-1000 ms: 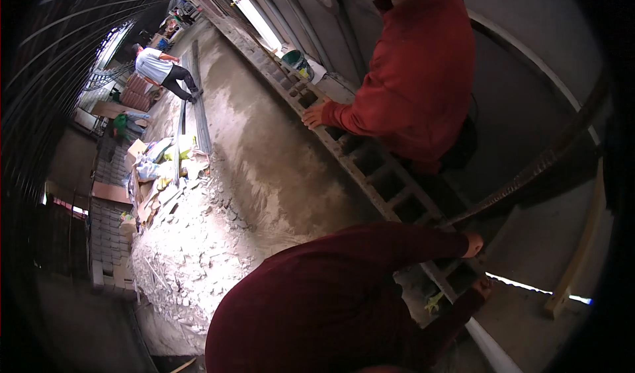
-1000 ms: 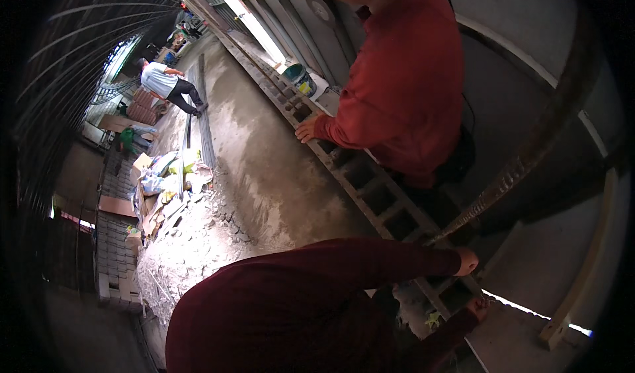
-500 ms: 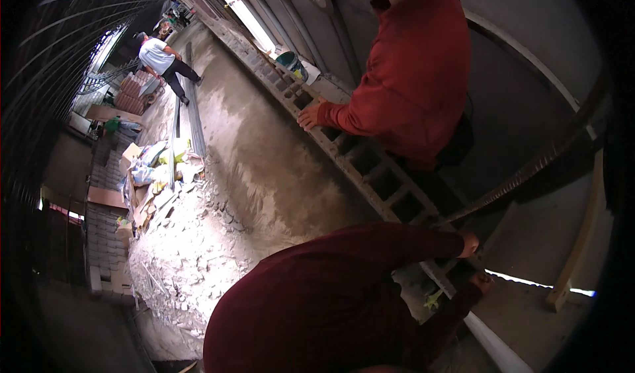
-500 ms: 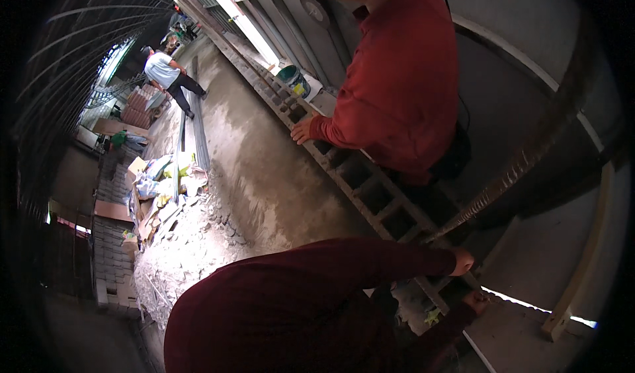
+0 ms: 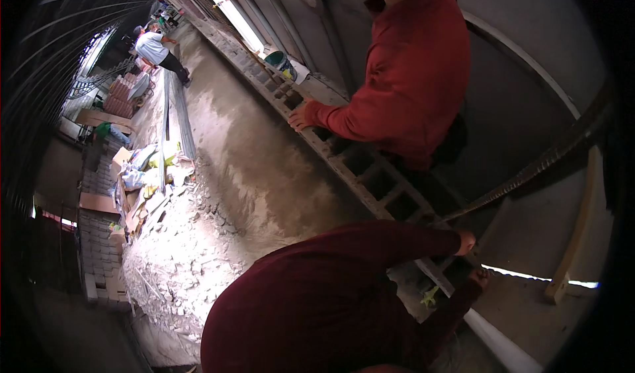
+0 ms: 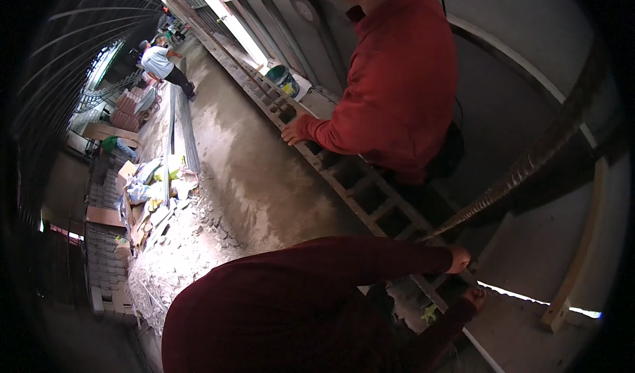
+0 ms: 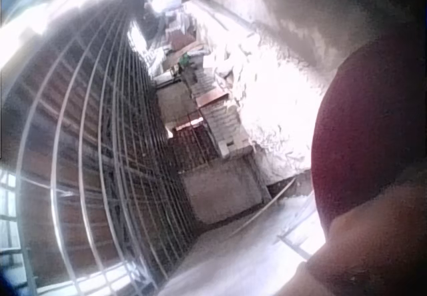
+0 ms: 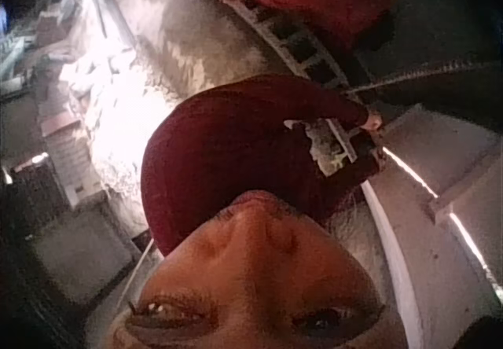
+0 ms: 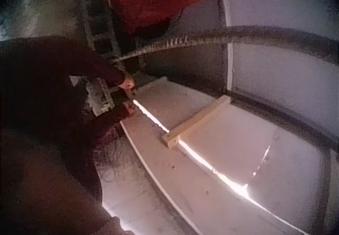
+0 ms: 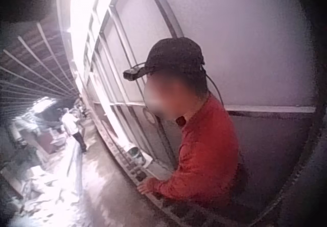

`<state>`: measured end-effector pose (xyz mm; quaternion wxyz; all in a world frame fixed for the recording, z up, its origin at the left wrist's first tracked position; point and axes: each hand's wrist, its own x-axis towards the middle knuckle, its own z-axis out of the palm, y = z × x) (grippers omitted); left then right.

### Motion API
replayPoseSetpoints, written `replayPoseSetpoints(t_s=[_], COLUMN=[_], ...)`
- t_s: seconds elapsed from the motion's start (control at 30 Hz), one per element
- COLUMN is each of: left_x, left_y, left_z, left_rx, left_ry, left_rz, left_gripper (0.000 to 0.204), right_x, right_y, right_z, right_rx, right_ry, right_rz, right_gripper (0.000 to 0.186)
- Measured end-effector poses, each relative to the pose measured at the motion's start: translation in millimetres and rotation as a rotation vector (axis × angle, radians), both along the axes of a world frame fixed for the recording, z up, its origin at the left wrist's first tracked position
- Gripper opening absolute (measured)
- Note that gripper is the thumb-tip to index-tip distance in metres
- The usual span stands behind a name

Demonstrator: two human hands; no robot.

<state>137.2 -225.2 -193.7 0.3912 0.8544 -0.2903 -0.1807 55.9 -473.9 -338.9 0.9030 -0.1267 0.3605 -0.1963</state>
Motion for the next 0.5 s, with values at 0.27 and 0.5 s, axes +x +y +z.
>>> replayPoseSetpoints(t_s=[0.27, 0.5], left_x=[-6.2, -3.4], left_y=[1.0, -2.2], left_z=[-59.0, -7.9], left_rx=[-0.096, -0.083], left_ry=[-0.049, 0.086], left_rz=[0.116, 0.023], left_gripper=[0.006, 0.009], right_x=[6.4, 1.1], right_y=[23.2, 8.3], right_z=[5.6, -5.0], right_rx=[-0.067, 0.068], right_ry=[-0.129, -0.322], right_rz=[0.079, 0.105], right_gripper=[0.022, 0.017])
